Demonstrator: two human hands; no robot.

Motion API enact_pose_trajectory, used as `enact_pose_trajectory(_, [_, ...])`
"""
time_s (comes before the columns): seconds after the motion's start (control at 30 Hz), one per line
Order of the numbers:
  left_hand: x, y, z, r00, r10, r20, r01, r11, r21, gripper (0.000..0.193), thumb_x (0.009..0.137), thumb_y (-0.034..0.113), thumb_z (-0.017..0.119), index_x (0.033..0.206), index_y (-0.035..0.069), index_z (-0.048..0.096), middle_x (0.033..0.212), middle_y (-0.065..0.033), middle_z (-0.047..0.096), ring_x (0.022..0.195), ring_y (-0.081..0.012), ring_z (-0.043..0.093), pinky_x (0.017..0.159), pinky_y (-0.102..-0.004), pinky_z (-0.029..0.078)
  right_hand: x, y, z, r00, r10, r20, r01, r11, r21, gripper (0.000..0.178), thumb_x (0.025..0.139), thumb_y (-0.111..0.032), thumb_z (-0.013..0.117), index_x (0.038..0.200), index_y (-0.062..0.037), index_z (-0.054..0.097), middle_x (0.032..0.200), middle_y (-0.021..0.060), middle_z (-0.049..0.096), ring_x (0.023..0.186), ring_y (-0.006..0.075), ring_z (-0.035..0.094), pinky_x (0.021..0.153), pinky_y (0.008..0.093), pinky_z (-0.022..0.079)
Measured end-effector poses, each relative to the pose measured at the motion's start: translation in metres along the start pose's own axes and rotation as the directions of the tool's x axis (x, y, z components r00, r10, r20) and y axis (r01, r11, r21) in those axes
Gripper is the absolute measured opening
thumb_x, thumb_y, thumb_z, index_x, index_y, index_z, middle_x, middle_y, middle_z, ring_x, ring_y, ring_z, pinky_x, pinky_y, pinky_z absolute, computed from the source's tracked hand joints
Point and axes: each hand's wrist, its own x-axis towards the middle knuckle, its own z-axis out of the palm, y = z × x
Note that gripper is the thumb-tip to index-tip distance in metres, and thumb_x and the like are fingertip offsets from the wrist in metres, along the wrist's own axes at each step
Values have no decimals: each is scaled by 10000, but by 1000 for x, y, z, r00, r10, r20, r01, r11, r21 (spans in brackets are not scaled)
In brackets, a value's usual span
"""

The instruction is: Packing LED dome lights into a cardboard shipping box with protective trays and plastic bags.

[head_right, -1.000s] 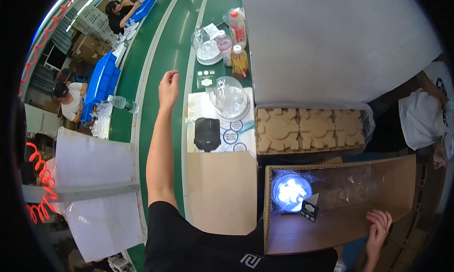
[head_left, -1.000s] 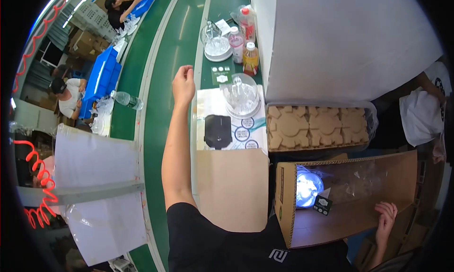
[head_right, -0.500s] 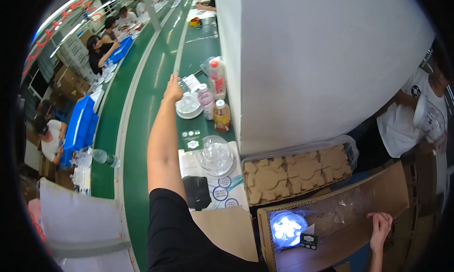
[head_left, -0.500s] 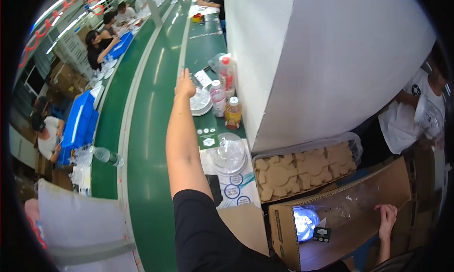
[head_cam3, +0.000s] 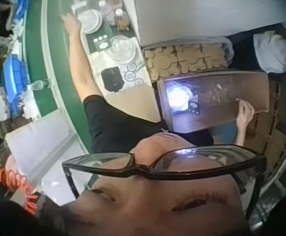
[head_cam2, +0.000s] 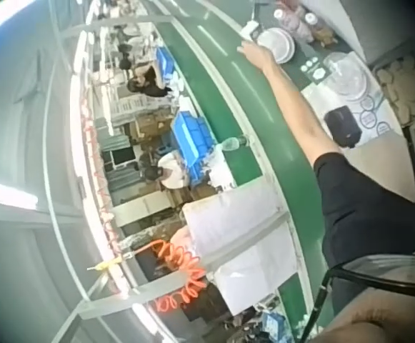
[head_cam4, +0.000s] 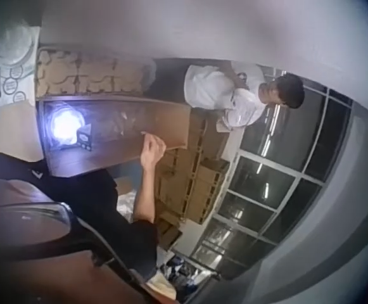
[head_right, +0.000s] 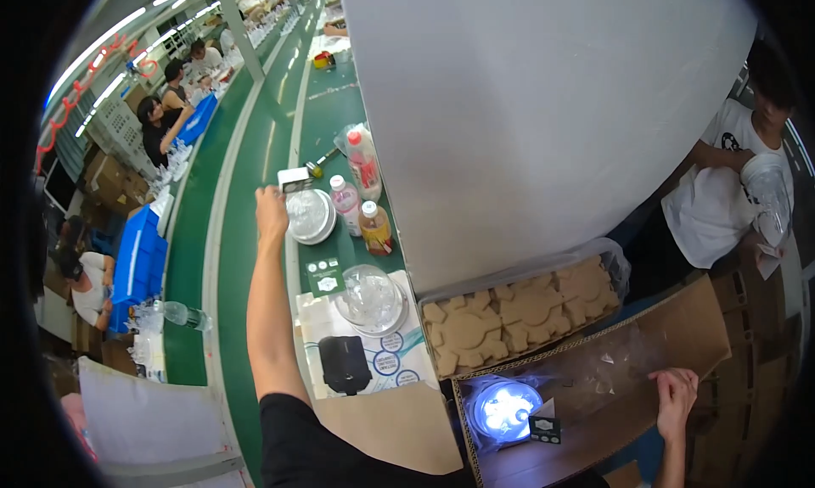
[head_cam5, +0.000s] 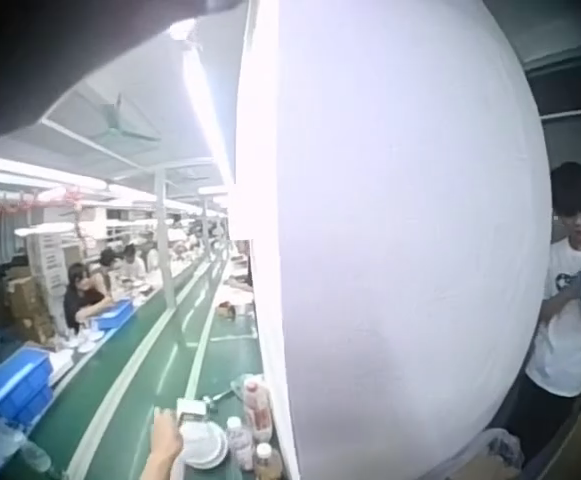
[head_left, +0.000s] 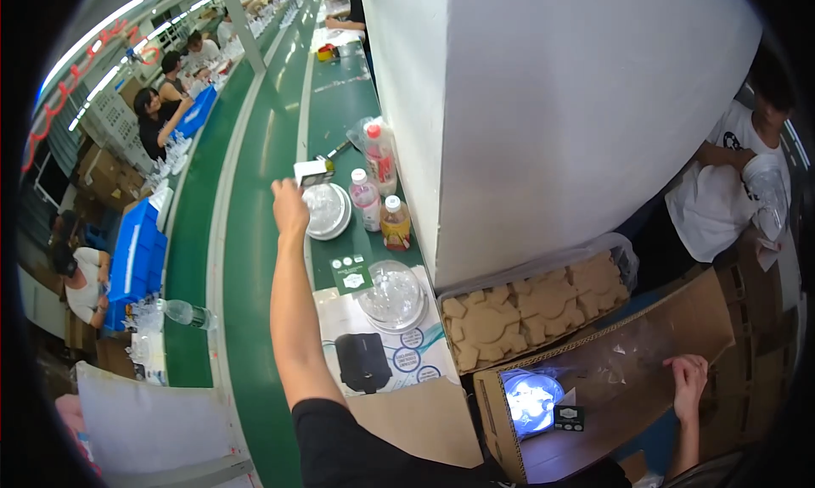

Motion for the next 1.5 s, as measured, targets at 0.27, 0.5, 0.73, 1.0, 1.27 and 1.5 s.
enact_pose_trajectory(0.27, [-75,73,-235,896,287,-337,-254,957,139,155,922,215,658,1020,94,645,936,-99,568,743,-335,612,624,-417,468,-1,-14,-8,993,12,117,-10,1000,-17,278,946,-208,510,795,-29,661,852,117,649,945,302,556,954,374,344])
enact_pose_trajectory(0.5, [-136,140,-352,894,310,-324,-379,909,-176,134,939,104,650,1011,-9,632,849,19,491,670,-55,413,576,-214,332,-21,-18,-49,934,-61,351,100,991,-94,197,919,-177,568,966,-15,671,991,171,660,999,361,574,953,427,389])
enact_pose_trajectory(0.73, [-202,208,-359,987,143,-72,-135,500,-855,99,975,133,613,917,57,589,783,82,498,588,19,354,499,-166,247,15,-117,-50,664,-670,332,278,633,722,802,798,-229,790,1450,-38,363,1352,179,550,1220,292,557,972,405,482])
enact_pose_trajectory(1.0, [-268,337,-344,962,235,140,72,274,-959,130,993,189,582,960,63,584,675,80,482,474,21,342,405,-171,221,-2,-108,-20,577,-731,364,-110,373,921,615,871,-211,742,1365,-5,439,1274,138,577,1111,223,613,953,362,505])
enact_pose_trajectory(1.27, [-341,394,-311,945,297,-135,-290,578,-763,63,963,46,579,919,30,536,761,39,450,614,-6,413,494,-176,302,-23,-21,-27,618,-690,376,-228,301,926,196,950,-121,611,1071,17,680,1003,96,719,936,169,655,863,318,504])
enact_pose_trajectory(1.5, [-382,393,-278,989,138,-56,-121,525,-843,254,1055,204,442,1137,13,587,875,16,553,776,-42,469,648,-204,371,-22,5,-50,759,-568,318,-26,462,886,237,938,-97,621,1140,28,637,1059,140,699,957,217,657,853,341,496])
